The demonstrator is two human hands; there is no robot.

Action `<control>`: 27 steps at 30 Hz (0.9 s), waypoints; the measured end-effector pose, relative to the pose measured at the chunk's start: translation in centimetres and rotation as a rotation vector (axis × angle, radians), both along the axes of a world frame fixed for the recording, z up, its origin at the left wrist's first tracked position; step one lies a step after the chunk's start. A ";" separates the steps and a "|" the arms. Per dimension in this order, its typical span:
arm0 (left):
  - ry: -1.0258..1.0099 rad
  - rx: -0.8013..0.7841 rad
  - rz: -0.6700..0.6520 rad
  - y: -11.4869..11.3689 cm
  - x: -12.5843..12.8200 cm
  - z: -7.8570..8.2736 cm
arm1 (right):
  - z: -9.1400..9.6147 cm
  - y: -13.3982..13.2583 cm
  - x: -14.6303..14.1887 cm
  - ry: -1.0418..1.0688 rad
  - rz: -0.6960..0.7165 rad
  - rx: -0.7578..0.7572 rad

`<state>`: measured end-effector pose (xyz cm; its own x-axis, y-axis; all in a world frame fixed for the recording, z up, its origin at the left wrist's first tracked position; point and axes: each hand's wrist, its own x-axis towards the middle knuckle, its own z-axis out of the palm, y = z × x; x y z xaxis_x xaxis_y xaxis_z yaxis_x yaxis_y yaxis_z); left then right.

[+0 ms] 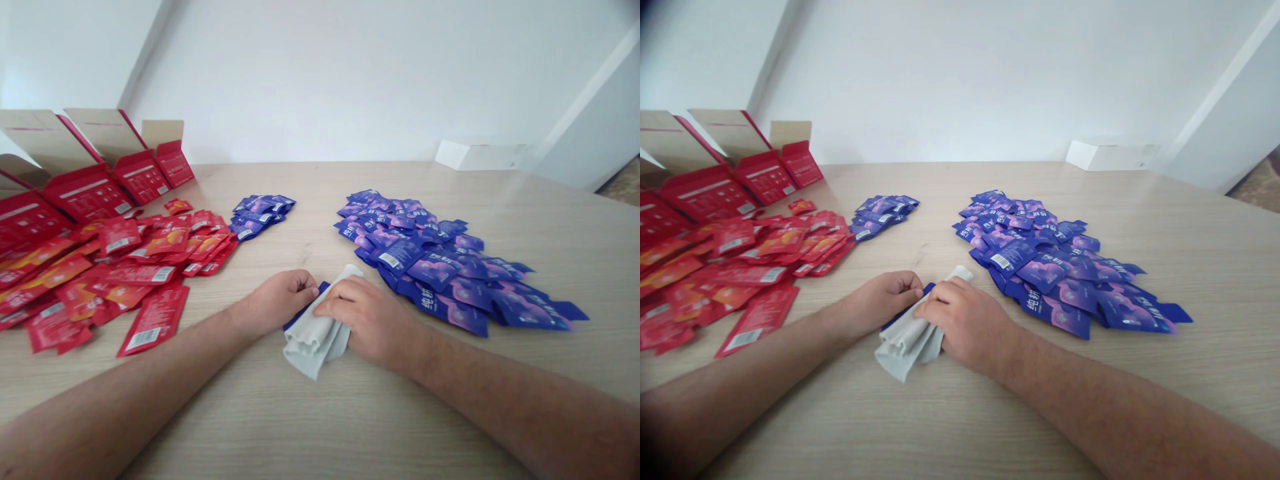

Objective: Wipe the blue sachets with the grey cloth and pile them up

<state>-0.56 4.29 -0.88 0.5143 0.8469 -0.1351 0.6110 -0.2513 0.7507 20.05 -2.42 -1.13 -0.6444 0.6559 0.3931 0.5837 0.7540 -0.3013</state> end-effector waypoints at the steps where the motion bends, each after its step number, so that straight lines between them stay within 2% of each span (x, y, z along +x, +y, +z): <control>1: 0.003 0.004 0.000 0.0 0.0 0.0 | 0.0 0.1 0.1 0.007 -0.027 -0.006; 3: 0.012 0.015 -0.007 0.1 -0.1 -0.1 | 0.1 0.1 0.1 0.008 -0.032 -0.004; 7: 0.014 0.022 -0.028 0.3 -0.1 -0.4 | 0.2 -0.1 -0.1 -0.015 0.063 0.024; 12: 0.018 0.000 -0.009 0.2 -0.1 -0.4 | 0.0 0.1 0.1 0.007 -0.045 -0.005; 18: 0.021 0.015 -0.004 0.1 0.1 -0.1 | -0.1 0.2 0.1 -0.013 0.050 0.029; 23: 0.009 0.004 0.005 0.1 0.0 -0.1 | -0.1 0.4 0.2 0.014 -0.052 -0.001; 27: 0.021 0.023 -0.008 0.1 0.1 -0.1 | 0.0 0.2 0.1 -0.016 0.054 0.029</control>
